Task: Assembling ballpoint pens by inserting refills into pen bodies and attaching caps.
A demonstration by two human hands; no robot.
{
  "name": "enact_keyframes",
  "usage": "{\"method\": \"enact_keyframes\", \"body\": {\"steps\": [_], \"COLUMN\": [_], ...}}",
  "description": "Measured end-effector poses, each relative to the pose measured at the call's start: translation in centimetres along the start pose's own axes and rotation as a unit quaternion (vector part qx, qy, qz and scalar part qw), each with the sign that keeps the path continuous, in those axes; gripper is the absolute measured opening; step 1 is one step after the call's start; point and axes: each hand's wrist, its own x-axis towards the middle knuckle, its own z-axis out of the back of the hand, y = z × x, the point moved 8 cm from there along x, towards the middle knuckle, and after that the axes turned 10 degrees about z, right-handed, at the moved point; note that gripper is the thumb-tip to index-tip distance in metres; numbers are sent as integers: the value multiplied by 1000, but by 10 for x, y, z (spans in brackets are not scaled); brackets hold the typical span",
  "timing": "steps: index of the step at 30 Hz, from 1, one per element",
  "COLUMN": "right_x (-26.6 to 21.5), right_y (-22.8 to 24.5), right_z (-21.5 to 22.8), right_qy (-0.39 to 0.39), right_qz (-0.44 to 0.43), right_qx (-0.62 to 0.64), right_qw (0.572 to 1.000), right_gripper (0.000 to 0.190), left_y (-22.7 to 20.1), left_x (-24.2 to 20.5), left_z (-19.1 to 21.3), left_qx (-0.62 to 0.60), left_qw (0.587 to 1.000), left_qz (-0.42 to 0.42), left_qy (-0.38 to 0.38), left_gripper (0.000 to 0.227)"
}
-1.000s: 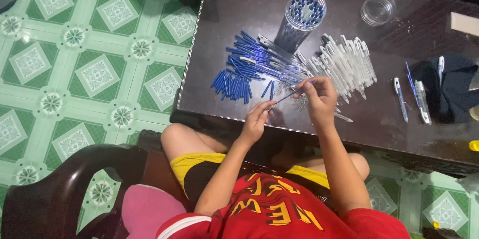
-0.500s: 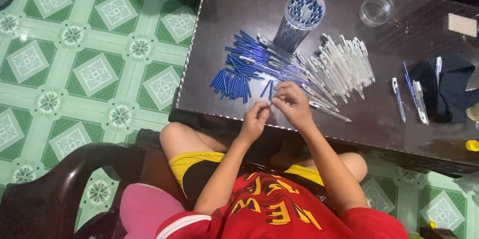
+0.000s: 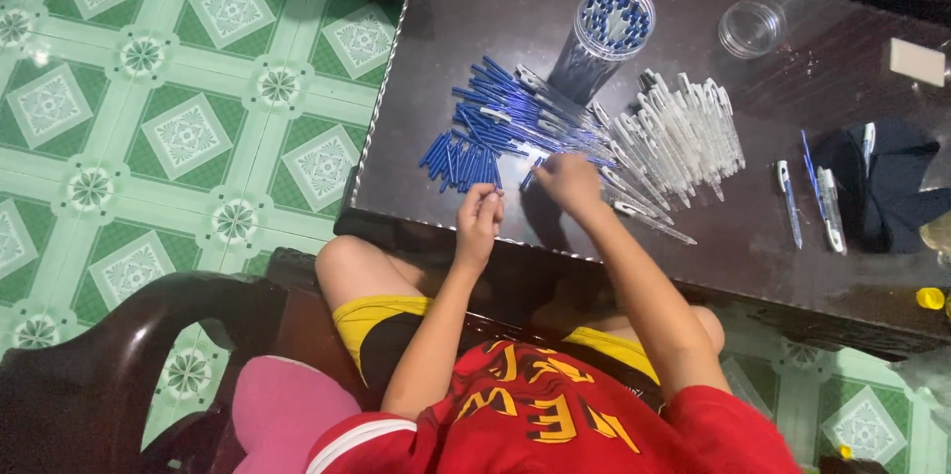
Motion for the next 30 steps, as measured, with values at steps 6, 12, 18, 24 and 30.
{"method": "enact_keyframes", "body": {"steps": [6, 12, 18, 24, 30], "right_x": [16, 2, -46, -81, -85], "right_y": [18, 13, 20, 35, 36], "right_z": [-39, -12, 59, 142, 153], "right_qy": [18, 16, -50, -103, -138], "right_qz": [27, -28, 66, 220, 247], "right_qx": [-105, -3, 427, 398, 425], "right_qw": [994, 999, 900, 885, 860], "right_gripper": [39, 29, 28, 27, 24], "left_y": [8, 4, -20, -73, -99], "left_x": [7, 9, 4, -17, -28], "left_z": [-4, -2, -18, -56, -69], "left_qx": [-20, -18, 94, 175, 187], "left_qw": [999, 999, 995, 971, 958], "left_qz": [25, 38, -25, -147, -194], "left_qy": [0, -4, 15, 65, 100], "left_gripper": [14, 13, 15, 13, 14]}}
